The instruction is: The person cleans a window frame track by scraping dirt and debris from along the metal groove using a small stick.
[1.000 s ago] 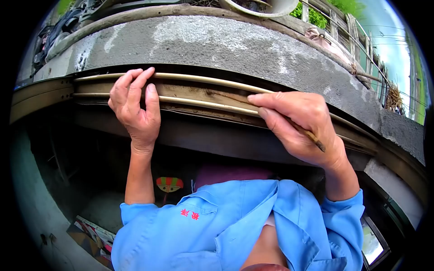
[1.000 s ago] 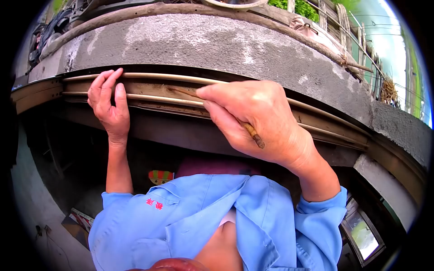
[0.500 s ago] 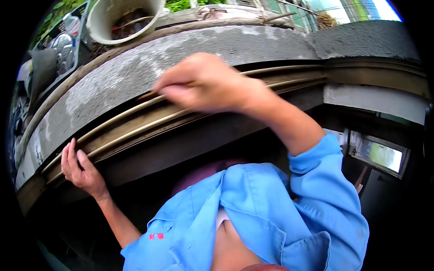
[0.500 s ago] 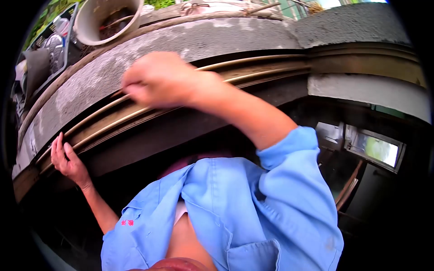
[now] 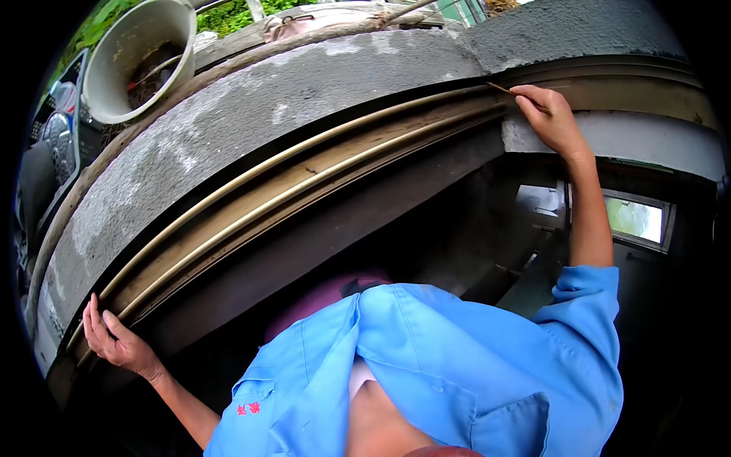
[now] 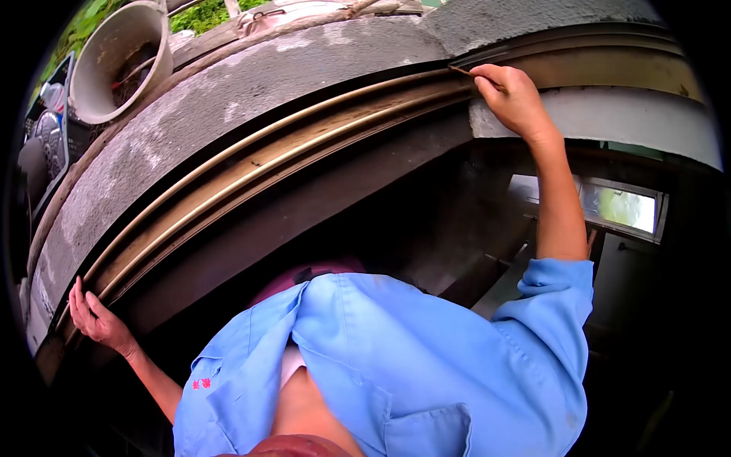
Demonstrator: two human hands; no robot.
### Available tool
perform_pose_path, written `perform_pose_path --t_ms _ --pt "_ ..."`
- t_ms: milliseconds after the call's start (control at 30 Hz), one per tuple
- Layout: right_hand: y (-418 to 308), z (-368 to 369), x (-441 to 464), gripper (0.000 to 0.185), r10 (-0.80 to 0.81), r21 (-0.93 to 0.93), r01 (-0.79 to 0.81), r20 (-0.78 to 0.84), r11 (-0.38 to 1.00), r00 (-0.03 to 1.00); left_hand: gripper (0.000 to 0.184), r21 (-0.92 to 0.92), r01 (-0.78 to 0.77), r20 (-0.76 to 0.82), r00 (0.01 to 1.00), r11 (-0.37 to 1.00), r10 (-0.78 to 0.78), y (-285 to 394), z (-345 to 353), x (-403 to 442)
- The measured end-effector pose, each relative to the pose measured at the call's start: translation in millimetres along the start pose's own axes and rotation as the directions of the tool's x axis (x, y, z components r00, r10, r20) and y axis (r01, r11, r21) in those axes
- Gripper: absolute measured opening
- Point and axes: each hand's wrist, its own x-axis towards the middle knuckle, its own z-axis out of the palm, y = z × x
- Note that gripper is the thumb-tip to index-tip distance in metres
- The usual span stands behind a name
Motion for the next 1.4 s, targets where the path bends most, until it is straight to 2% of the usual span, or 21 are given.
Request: perform_pose_path --t_ms 33,100,167,333,400,433,467,500,567,633,700,767,900,967,1067,1133,1200,1233,1300,1333,1400 --pt "1.2 3.9 -0.9 0.022 -0.018 -0.151 0.01 -0.057 0.988 0.998 0.026 0.005 -0.005 -0.002 1.0 1.0 0.005 -0.7 0.6 -0.1" --pt "-4.6 11.3 3.9 0.019 -0.037 -0.184 0.015 -0.115 0.983 0.993 0.026 -0.006 -0.006 -0.007 1.0 1.0 0.006 -1.0 1.0 0.6" --pt "-8.9 14.7 11.1 0.021 0.062 -0.235 -0.103 -0.176 0.966 0.982 0.026 0.011 0.002 0.001 1.0 1.0 -0.002 -0.7 0.0 0.1" --pt "-15.7 17.2 25.8 0.022 0.159 -0.155 -0.181 -0.146 0.971 0.976 0.026 0.001 -0.001 0.006 1.0 1.0 0.001 4.0 -1.2 1.4" --pt "-45.2 17.2 23.1 0.022 0.134 -0.097 -0.142 -0.086 0.985 0.987 0.027 -0.012 0.016 0.003 1.0 1.0 -0.016 6.3 -1.9 1.5" --pt "-66.3 19.6 18.5 0.021 0.075 -0.088 -0.086 -0.122 0.992 0.99 0.027 -0.011 0.015 0.003 1.0 1.0 -0.015 5.7 -1.9 1.4" --pt "-90.0 21.9 10.5 0.02 -0.001 -0.067 -0.008 -0.136 0.998 0.991 0.027 -0.019 0.022 0.005 1.0 1.0 -0.022 5.0 -1.5 1.4" --pt "-104.0 30.1 2.8 0.018 -0.142 -0.139 0.117 -0.184 0.983 0.973 0.026 -0.029 0.029 0.007 1.0 0.999 -0.029 4.6 -0.9 1.3" --pt "-132.6 31.0 -10.1 0.017 -0.086 -0.154 0.067 -0.119 0.986 0.989 0.026 -0.03 0.031 0.002 1.0 0.999 -0.031 7.9 -1.0 1.5" --pt "-119.3 31.7 -9.8 0.018 -0.103 -0.171 0.078 -0.14 0.982 0.985 0.026 -0.021 0.045 0.009 0.999 0.999 -0.045 9.7 -2.0 1.7" --pt "-88.9 30.9 2.1 0.014 -0.056 -0.346 -0.01 -0.178 0.938 0.982 0.026 -0.041 0.037 -0.002 0.999 0.998 -0.037 11.1 -2.1 2.3" --pt "-61.0 27.3 24.6 0.017 0.113 -0.429 -0.144 -0.097 0.892 0.989 0.026 -0.038 0.014 -0.006 1.0 0.999 -0.014 7.8 -0.7 2.2" --pt "-65.8 27.3 50.4 0.02 0.187 -0.492 -0.198 -0.073 0.848 0.98 0.025 -0.046 0.037 -0.018 0.999 0.998 -0.038 11.3 -0.6 3.2" --pt "-121.6 24.9 49.6 0.023 0.13 -0.462 -0.073 0.092 0.884 0.987 0.025 -0.01 0.014 -0.033 0.999 1.0 -0.014 11.9 -0.5 3.2" --pt "-221.7 27.1 18.6 0.009 -0.145 -0.361 0.233 0.254 0.903 0.956 0.025 -0.041 -0.014 -0.051 0.999 0.999 0.012 13.0 -0.8 5.7" --pt "-255.6 52.5 3.8 0.005 -0.492 -0.086 0.491 0.01 0.867 0.87 0.025 -0.039 -0.028 -0.05 0.998 0.999 0.026 6.7 1.0 5.0" --pt "-288.3 54.4 0.6 0.008 -0.531 0.045 0.533 -0.048 0.845 0.846 0.026 -0.02 -0.058 -0.037 0.998 0.998 0.057 3.3 0.9 5.3" --pt "-299.7 51.6 3.1 0.009 -0.458 0.027 0.458 0.07 0.889 0.886 0.026 -0.02 -0.042 -0.041 0.998 0.999 0.041 7.9 -0.2 5.9" --pt "-279.5 31.9 3.0 0.011 -0.461 0.018 0.462 0.11 0.887 0.88 0.026 -0.026 -0.028 -0.039 0.999 0.999 0.027 7.1 0.8 5.5" --pt "-265.9 19.7 3.5 0.012 -0.375 -0.071 0.396 0.207 0.915 0.904 0.026 -0.039 -0.029 -0.056 0.998 0.999 0.026 1.9 4.3 3.5" --pt "-209.6 20.7 19.3 0.015 -0.104 -0.285 0.171 0.236 0.943 0.966 0.026 -0.028 -0.025 -0.048 0.999 0.999 0.024 1.0 3.9 3.3"
